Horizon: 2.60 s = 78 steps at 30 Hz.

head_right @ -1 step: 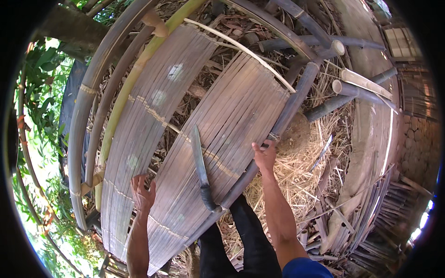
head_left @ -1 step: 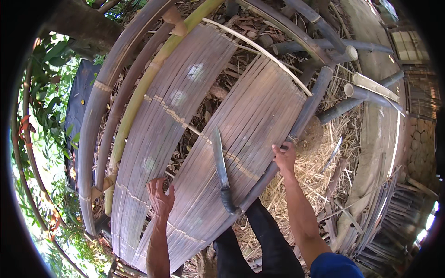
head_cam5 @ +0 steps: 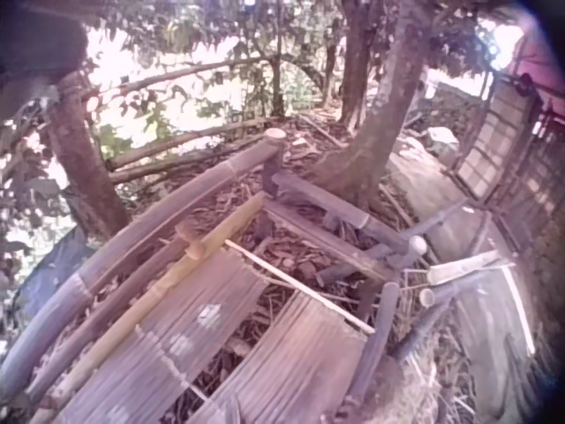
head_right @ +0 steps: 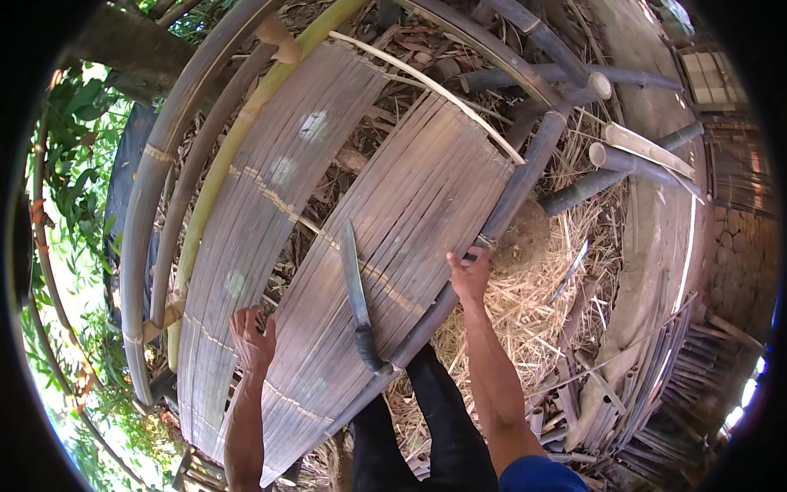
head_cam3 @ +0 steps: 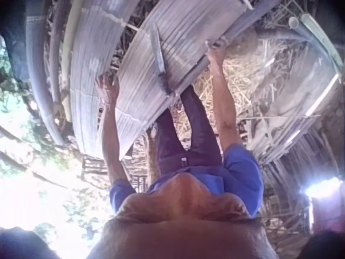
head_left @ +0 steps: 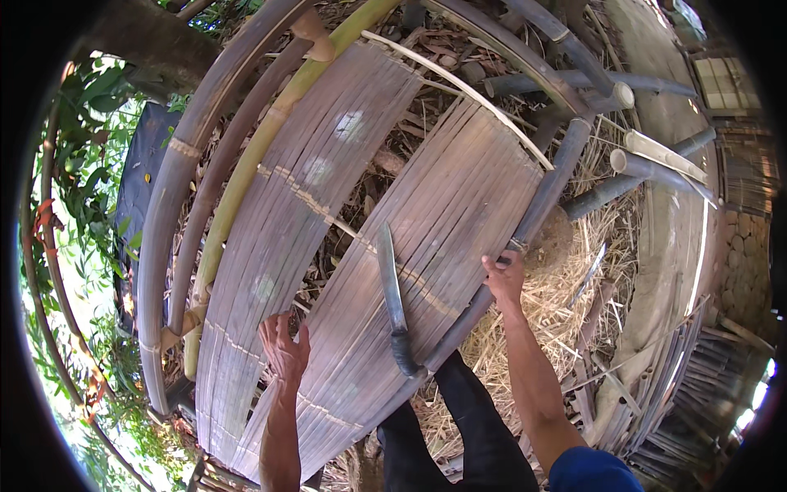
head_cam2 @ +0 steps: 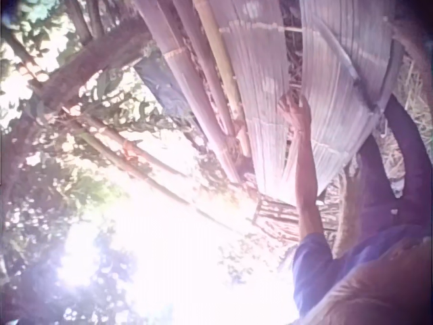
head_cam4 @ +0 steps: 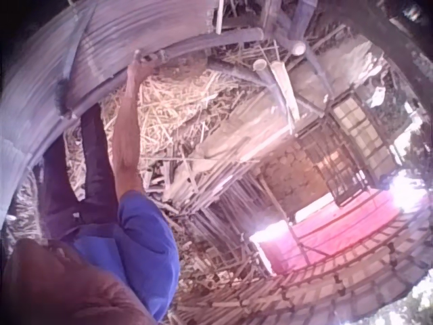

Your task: The person uses a knife to shave the edges of bamboo strips and then fits the prepared strips into a larger curved bamboo framework.

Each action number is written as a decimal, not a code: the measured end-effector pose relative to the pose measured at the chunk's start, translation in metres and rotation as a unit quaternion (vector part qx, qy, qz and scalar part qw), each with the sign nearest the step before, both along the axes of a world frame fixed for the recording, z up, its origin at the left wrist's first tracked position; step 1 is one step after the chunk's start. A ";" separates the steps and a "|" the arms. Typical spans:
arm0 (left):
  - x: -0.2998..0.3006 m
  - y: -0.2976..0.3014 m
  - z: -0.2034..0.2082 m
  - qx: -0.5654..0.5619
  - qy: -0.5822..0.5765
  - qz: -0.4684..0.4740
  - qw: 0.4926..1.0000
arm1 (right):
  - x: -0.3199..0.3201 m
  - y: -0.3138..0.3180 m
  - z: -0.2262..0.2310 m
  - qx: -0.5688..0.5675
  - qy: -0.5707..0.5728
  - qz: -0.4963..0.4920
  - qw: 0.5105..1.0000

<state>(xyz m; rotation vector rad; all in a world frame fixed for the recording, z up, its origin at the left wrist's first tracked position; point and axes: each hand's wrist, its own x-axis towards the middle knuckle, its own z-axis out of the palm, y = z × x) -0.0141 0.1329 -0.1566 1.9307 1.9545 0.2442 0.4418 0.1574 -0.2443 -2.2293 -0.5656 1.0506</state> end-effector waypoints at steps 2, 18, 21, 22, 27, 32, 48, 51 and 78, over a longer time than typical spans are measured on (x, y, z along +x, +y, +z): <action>0.003 -0.002 -0.006 0.026 0.001 -0.004 1.000 | 0.004 -0.005 -0.006 0.007 0.010 -0.025 1.000; -0.021 -0.026 -0.055 -0.147 -0.176 0.172 0.958 | -0.012 0.012 -0.002 -0.003 0.071 -0.065 0.995; -0.025 -0.025 -0.059 -0.163 -0.172 0.165 0.957 | -0.006 0.008 -0.003 -0.006 0.099 -0.069 0.993; -0.022 -0.024 -0.057 -0.164 -0.171 0.166 0.957 | -0.006 0.007 -0.001 0.000 0.123 -0.068 0.990; -0.021 -0.016 -0.046 -0.214 -0.171 0.180 0.945 | -0.035 -0.004 0.005 -0.049 0.233 -0.122 0.964; -0.012 0.009 -0.047 -0.293 -0.122 0.106 0.943 | -0.055 -0.014 -0.006 0.031 0.297 -0.162 0.941; -0.013 -0.001 -0.051 -0.238 -0.132 0.086 0.958 | -0.053 -0.014 -0.004 0.014 0.332 -0.138 0.933; -0.021 -0.003 -0.053 -0.269 -0.131 0.100 0.949 | -0.055 -0.012 0.002 -0.021 0.353 -0.110 0.929; -0.012 -0.040 -0.039 -0.076 -0.098 0.133 0.983 | 0.093 0.285 -0.011 -0.034 -0.258 0.194 0.946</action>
